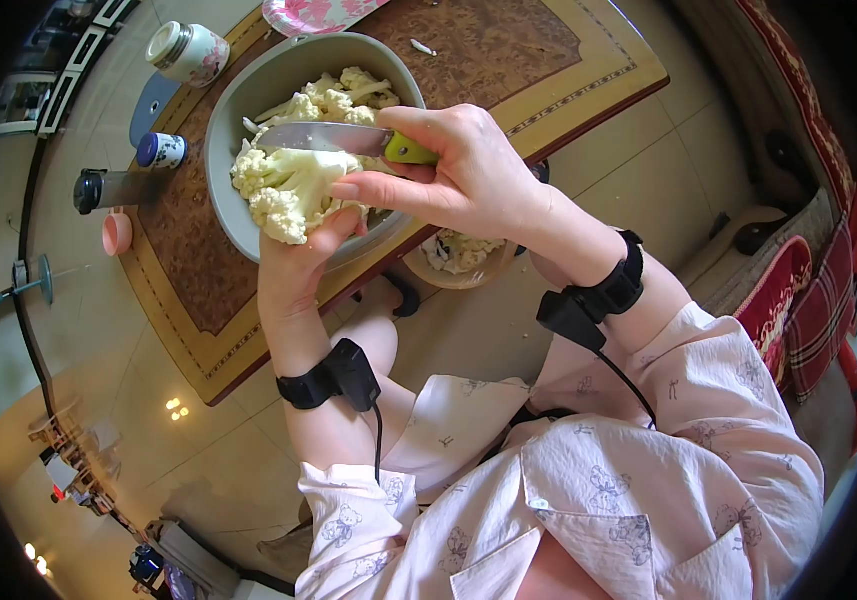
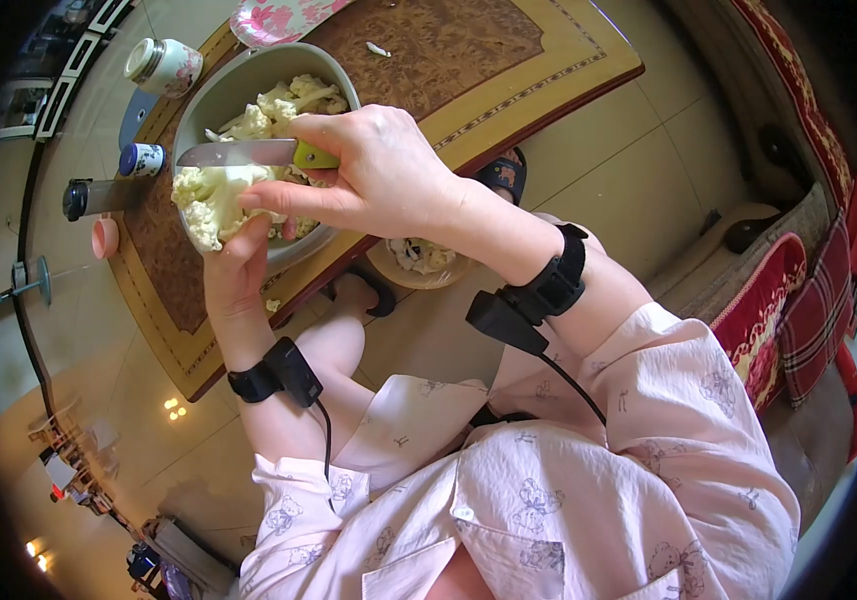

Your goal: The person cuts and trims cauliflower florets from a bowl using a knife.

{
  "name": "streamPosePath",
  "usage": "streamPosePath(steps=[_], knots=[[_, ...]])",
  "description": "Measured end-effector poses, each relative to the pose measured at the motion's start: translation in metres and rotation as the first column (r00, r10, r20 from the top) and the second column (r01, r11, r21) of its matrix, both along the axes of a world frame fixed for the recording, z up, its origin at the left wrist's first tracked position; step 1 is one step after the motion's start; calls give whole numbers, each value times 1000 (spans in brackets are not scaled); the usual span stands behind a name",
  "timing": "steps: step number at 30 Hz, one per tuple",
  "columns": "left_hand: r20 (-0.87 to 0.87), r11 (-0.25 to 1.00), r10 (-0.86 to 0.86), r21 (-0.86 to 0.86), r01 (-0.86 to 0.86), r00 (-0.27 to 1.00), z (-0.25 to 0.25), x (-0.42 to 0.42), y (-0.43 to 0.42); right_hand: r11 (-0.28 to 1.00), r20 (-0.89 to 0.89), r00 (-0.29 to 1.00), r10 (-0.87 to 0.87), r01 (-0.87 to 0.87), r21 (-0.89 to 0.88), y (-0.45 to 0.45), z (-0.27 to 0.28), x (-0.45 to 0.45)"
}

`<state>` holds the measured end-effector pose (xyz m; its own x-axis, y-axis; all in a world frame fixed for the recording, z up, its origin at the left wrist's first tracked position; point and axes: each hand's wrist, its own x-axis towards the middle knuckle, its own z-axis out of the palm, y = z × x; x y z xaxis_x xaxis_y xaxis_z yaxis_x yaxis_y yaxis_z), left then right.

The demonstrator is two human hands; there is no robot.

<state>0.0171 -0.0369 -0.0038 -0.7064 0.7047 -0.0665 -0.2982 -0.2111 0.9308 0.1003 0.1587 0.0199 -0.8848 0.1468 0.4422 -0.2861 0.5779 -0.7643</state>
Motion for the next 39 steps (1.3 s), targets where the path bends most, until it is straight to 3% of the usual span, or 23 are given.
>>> streamPosePath(steps=[3, 5, 9, 13, 20, 28, 32, 34, 35, 37, 38, 39], knots=[[15, 1000, 9, 7, -9, 1000, 1, 2, 1, 999, 100, 995, 6, -1, -48, -1, 2, -1], [39, 1000, 14, 27, -15, 999, 2, 3, 1, 999, -51, 999, -3, 0, -52, -3, -2, -1], [15, 1000, 15, 4, -15, 1000, 3, 1, 3, 997, -99, 995, -17, 10, -73, -5, -5, -3], [-70, 998, 0, -59, -4, 998, -3, -2, 2, 1000, -68, 998, -4, 4, -3, -4, -2, -2], [-20, 999, 28, -28, -29, 999, 0, 1, 11, 989, 49, 998, -37, 29, 143, -2, 2, -2], [83, 1000, 7, -2, -7, 997, -5, 1, 14, 963, 7, 994, -107, 102, 248, -8, -6, -8], [3, 1000, -6, -2, 6, 1000, 2, 3, 15, 962, 32, 989, -146, 135, 238, -7, -7, -10], [280, 943, -163, 327, 66, 946, 11, 2, 18, 963, 34, 988, -153, 142, 229, -7, -9, -12], [280, 942, -168, 327, 71, 945, 7, 0, 19, 964, 39, 987, -157, 145, 223, -6, -9, -12], [287, 983, -11, 179, -42, 958, -4, -5, 22, 975, 116, 981, -155, 133, 179, -5, -10, -13], [287, 983, -12, 179, -41, 958, -8, -5, 22, 984, 188, 971, -146, 122, 133, -4, -10, -13], [176, 989, 73, 116, -94, 982, -9, -4, 24, 983, 186, 971, -148, 124, 133, -3, -8, -13]])
